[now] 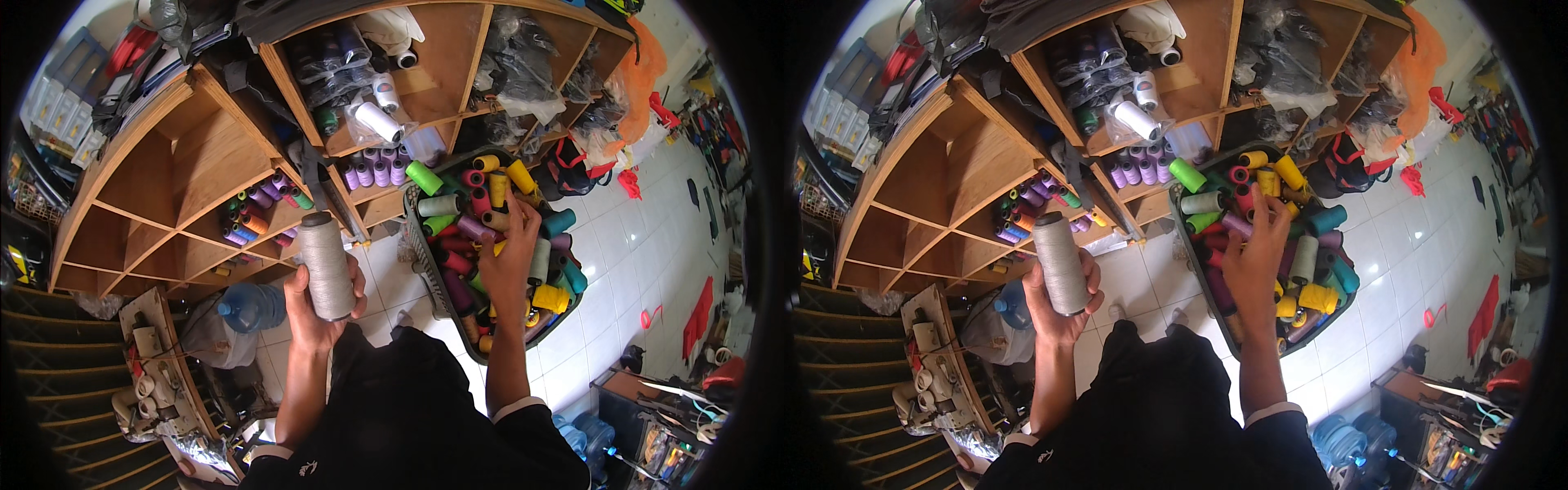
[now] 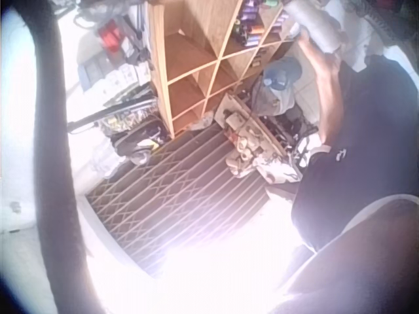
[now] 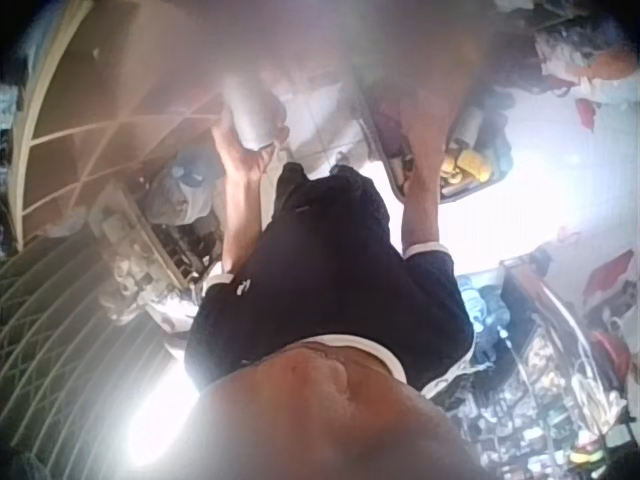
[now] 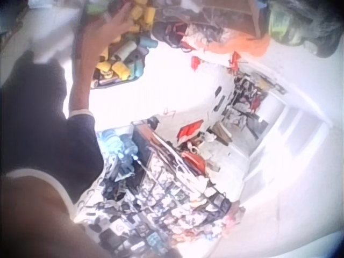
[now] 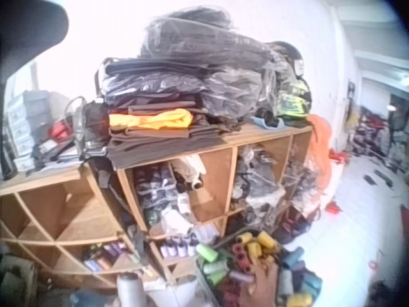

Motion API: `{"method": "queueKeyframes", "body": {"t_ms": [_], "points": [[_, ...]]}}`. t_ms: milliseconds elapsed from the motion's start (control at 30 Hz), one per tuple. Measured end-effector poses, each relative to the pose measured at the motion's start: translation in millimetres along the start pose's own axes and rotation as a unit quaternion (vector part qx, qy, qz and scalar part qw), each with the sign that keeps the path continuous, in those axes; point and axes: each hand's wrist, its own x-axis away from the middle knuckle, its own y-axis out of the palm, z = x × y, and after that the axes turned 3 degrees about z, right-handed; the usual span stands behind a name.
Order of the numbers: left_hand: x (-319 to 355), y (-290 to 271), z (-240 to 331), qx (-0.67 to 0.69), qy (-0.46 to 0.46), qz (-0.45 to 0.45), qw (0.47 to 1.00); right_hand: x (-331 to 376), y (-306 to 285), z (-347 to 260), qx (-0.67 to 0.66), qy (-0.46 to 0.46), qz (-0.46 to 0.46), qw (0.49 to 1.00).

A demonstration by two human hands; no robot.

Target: The person repeatedly picks up thread spools from a basket, briefly holds them, and places them into a wooden shelf. The person handles spools of various colors including yellow, pink, blue, orange, white, green, and black.

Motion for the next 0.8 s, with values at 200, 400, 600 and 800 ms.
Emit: {"method": "queueKeyframes", "body": {"t_ms": [200, 400, 600, 800], "points": [[-3, 16, -5, -0.157, 0.039, 0.003, 0.987, 10, -8, -29, -0.156, -0.015, -0.214, 0.964], [3, 12, -9, -0.148, 0.037, -0.017, 0.988, 30, 18, -66, -0.242, -0.074, -0.194, 0.948], [6, 21, -10, -0.224, 0.105, -0.025, 0.969, 39, 24, -59, -0.229, -0.097, -0.185, 0.951], [4, 18, -12, -0.308, 0.166, 0.012, 0.937, 32, 16, -61, -0.215, -0.076, -0.265, 0.937]]}}
